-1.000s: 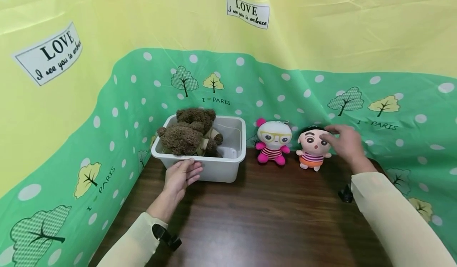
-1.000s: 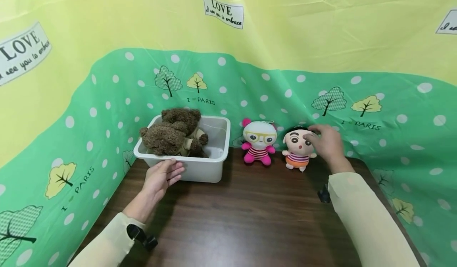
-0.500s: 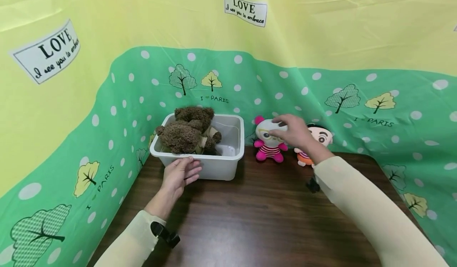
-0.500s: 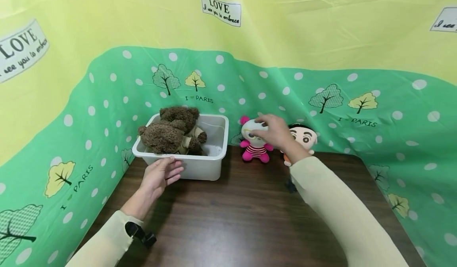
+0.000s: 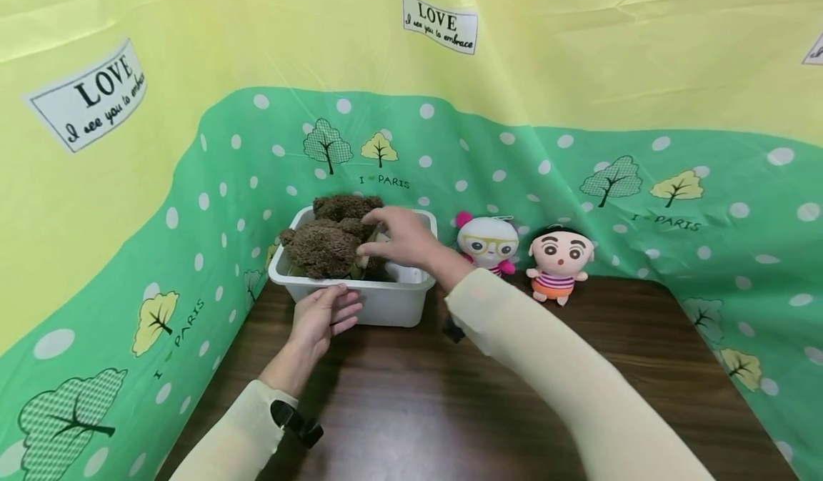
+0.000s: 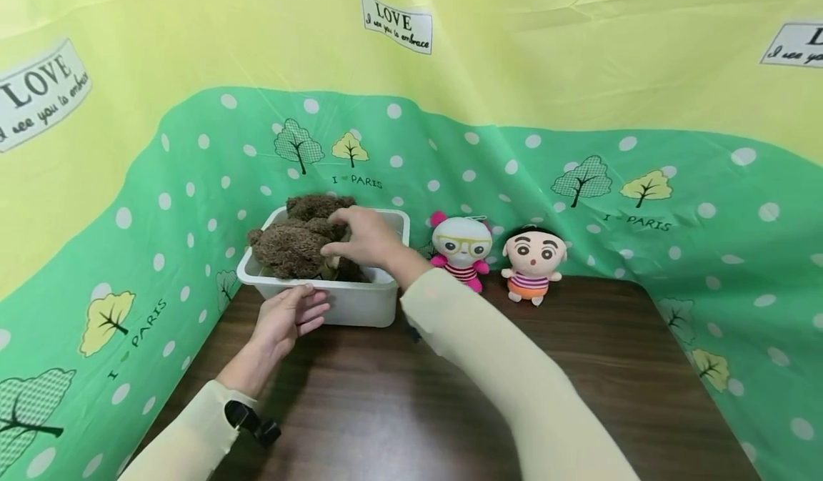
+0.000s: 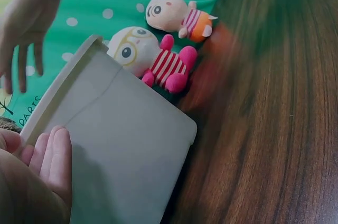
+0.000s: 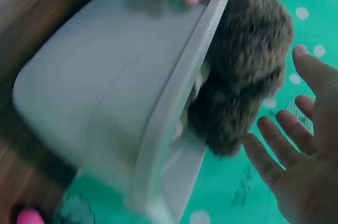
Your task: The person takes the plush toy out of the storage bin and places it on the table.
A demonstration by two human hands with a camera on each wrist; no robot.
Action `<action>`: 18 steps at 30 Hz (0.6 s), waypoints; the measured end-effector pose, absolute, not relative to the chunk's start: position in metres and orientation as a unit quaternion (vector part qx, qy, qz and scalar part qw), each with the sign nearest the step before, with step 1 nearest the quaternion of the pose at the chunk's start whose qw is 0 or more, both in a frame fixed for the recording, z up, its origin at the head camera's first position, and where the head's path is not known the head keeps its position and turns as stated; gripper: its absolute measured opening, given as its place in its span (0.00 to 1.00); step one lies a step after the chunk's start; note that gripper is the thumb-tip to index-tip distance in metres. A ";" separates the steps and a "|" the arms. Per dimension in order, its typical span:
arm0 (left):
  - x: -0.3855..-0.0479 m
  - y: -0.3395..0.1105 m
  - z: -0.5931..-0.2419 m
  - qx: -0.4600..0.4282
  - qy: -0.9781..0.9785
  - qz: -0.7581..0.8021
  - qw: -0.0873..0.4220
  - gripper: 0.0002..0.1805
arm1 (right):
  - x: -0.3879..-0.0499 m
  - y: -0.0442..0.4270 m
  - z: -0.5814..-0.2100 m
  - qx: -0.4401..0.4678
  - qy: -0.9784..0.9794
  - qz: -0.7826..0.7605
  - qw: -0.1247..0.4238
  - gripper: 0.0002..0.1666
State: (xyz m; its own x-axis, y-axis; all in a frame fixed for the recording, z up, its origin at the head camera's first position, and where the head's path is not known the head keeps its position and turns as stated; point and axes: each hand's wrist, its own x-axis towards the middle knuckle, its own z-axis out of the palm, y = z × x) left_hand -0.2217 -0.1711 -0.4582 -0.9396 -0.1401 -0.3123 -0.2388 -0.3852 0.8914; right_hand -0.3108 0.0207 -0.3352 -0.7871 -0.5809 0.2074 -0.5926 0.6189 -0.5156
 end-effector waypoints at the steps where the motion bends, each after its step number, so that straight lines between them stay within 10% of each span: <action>1: -0.221 -0.171 -0.458 -0.171 0.554 0.814 0.031 0.13 | -0.310 0.012 -0.337 0.324 -0.900 0.291 0.007 0.36; 18: -0.221 -0.171 -0.459 -0.168 0.560 0.811 0.022 0.13 | -0.306 -0.059 -0.364 0.226 -0.944 0.241 0.009 0.55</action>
State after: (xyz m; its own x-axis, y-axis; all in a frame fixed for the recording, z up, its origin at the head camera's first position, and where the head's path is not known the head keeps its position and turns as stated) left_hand -0.2212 -0.1706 -0.4586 -0.9427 -0.1517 -0.2973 -0.2244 -0.3713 0.9010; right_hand -0.3060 -0.0591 -0.3639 -0.8981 -0.4216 0.1251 -0.4299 0.7819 -0.4514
